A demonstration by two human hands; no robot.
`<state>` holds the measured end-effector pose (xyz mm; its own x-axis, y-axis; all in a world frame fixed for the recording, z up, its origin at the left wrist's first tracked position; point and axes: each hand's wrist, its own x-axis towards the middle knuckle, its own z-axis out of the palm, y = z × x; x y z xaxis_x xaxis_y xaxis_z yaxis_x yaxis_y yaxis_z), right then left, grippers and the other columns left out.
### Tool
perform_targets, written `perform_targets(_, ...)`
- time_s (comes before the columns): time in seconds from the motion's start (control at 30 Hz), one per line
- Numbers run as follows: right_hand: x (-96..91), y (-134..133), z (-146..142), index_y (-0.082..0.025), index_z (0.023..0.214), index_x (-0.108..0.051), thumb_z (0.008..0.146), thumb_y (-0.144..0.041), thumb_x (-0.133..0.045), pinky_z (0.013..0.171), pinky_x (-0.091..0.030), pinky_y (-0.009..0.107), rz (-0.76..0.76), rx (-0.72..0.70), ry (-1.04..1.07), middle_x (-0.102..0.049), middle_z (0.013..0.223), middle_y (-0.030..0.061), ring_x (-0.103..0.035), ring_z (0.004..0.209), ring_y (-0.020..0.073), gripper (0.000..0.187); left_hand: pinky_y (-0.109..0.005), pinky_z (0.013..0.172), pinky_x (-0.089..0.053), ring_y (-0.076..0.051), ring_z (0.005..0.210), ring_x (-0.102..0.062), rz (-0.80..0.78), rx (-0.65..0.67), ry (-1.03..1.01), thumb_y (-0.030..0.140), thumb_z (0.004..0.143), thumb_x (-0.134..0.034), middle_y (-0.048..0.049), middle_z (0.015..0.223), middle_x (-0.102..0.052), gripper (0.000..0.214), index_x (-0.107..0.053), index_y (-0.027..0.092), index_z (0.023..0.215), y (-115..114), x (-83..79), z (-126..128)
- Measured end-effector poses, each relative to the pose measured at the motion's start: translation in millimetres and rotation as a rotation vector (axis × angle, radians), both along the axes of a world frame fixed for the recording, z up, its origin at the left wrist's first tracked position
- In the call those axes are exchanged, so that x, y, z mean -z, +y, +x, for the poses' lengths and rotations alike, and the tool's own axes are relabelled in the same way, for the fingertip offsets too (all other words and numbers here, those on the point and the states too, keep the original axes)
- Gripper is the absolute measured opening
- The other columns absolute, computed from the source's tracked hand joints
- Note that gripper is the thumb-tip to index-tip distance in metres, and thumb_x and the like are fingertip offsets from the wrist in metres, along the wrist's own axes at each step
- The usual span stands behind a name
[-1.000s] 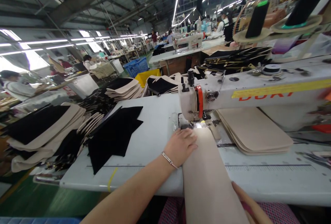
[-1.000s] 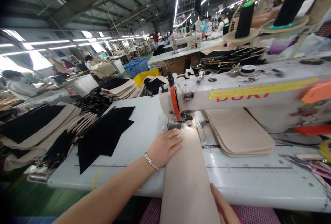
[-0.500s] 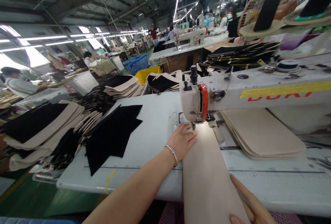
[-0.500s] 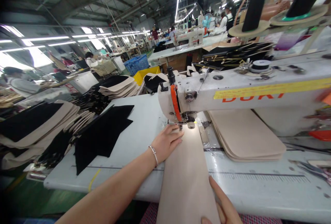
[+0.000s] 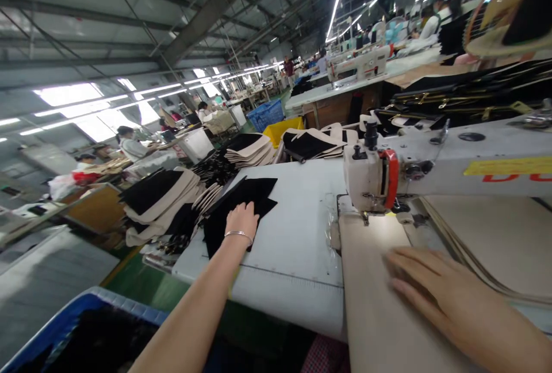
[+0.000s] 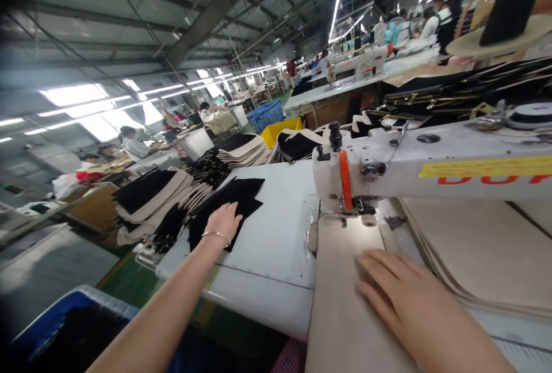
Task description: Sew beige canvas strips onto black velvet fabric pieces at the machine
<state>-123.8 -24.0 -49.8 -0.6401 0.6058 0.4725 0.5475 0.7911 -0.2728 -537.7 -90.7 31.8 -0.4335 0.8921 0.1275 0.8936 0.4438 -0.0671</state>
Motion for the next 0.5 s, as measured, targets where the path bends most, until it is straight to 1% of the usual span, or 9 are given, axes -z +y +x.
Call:
perform_targets(0.03,0.8,9,-9,-0.031,0.120,-0.062,0.088,-0.053,-0.049,0.099,-0.046,0.048,0.027,-0.012,-0.051,-0.061,0.124,0.0018,-0.057,0.112,0.0265,0.041,-0.047,0.098,-0.043,-0.031,0.113,-0.058,-0.033,-0.043,0.006,0.020,0.090,-0.048,-0.0203,0.121,-0.061,0.038,-0.054,0.010,0.126,-6,-0.2,-13)
perform_targets(0.1,5.9,24,-19,-0.029,0.125,-0.058,0.090,-0.051,-0.047,0.100,-0.043,0.050,0.061,-0.016,-0.125,-0.059,0.128,0.0034,-0.055,0.115,0.0273,0.043,-0.039,0.092,-0.048,-0.027,0.104,-0.064,-0.098,-0.077,0.010,0.018,0.086,-0.052,-0.0160,0.111,-0.067,0.037,-0.058,0.014,0.122,-13,3.1,-30)
perform_targets(0.17,12.3,32,-22,-0.028,0.128,-0.056,0.092,-0.049,-0.046,0.100,-0.041,0.050,0.079,-0.009,-0.150,-0.057,0.130,0.0034,-0.053,0.117,0.0268,0.042,-0.034,0.091,-0.048,-0.025,0.102,-0.065,-0.132,-0.071,0.017,0.014,0.081,-0.055,-0.0134,0.111,-0.068,0.043,-0.058,0.016,0.123,-13,5.2,-35)
perform_targets(0.23,15.7,34,-20,-0.028,0.129,-0.055,0.092,-0.047,-0.045,0.100,-0.040,0.049,0.087,-0.006,-0.152,-0.057,0.130,0.0031,-0.052,0.117,0.0261,0.042,-0.033,0.090,-0.049,-0.024,0.101,-0.065,-0.139,-0.056,0.030,0.009,0.075,-0.056,-0.0123,0.109,-0.068,0.049,-0.058,0.016,0.124,-8,-1.4,-36)
perform_targets(0.3,14.4,33,-18,-0.028,0.130,-0.053,0.093,-0.046,-0.044,0.100,-0.039,0.048,0.083,-0.007,-0.155,-0.056,0.130,0.0030,-0.051,0.117,0.0254,0.042,-0.035,0.090,-0.049,-0.026,0.101,-0.065,-0.110,-0.044,0.052,0.006,0.074,-0.054,-0.0127,0.107,-0.069,0.047,-0.062,0.015,0.119,-4,-20.3,-34)
perform_targets(0.37,8.9,32,-19,-0.029,0.131,-0.052,0.093,-0.046,-0.044,0.099,-0.040,0.047,0.070,-0.018,-0.169,-0.056,0.130,0.0028,-0.051,0.116,0.0251,0.042,-0.039,0.095,-0.047,-0.028,0.106,-0.063,-0.040,-0.039,0.084,0.006,0.077,-0.049,-0.0143,0.112,-0.067,0.044,-0.064,0.014,0.117,-2,-47.1,-30)
perform_targets(0.43,1.8,31,-22,-0.031,0.132,-0.051,0.093,-0.048,-0.044,0.097,-0.041,0.047,0.063,-0.040,-0.196,-0.057,0.126,0.0038,-0.053,0.112,0.0256,0.044,-0.039,0.100,-0.044,-0.028,0.111,-0.060,0.037,-0.012,0.104,0.010,0.080,-0.048,-0.0113,0.118,-0.065,0.042,-0.064,0.016,0.119,-6,-71.2,-17)
perform_targets(0.47,-1.5,31,-24,-0.031,0.132,-0.052,0.092,-0.050,-0.044,0.095,-0.041,0.047,0.064,-0.040,-0.206,-0.058,0.124,0.0046,-0.054,0.110,0.0261,0.045,-0.037,0.100,-0.044,-0.026,0.109,-0.061,0.057,0.036,0.063,0.013,0.082,-0.048,-0.0081,0.117,-0.066,0.041,-0.065,0.019,0.118,-10,-78.5,-7)
perform_targets(0.5,-4.3,30,-26,-0.031,0.132,-0.052,0.092,-0.051,-0.044,0.093,-0.042,0.047,0.068,-0.030,-0.213,-0.059,0.122,0.0054,-0.055,0.108,0.0266,0.045,-0.034,0.098,-0.046,-0.023,0.105,-0.063,0.052,0.119,-0.026,0.017,0.084,-0.049,-0.0050,0.112,-0.068,0.037,-0.066,0.021,0.117,-13,-81.1,5)
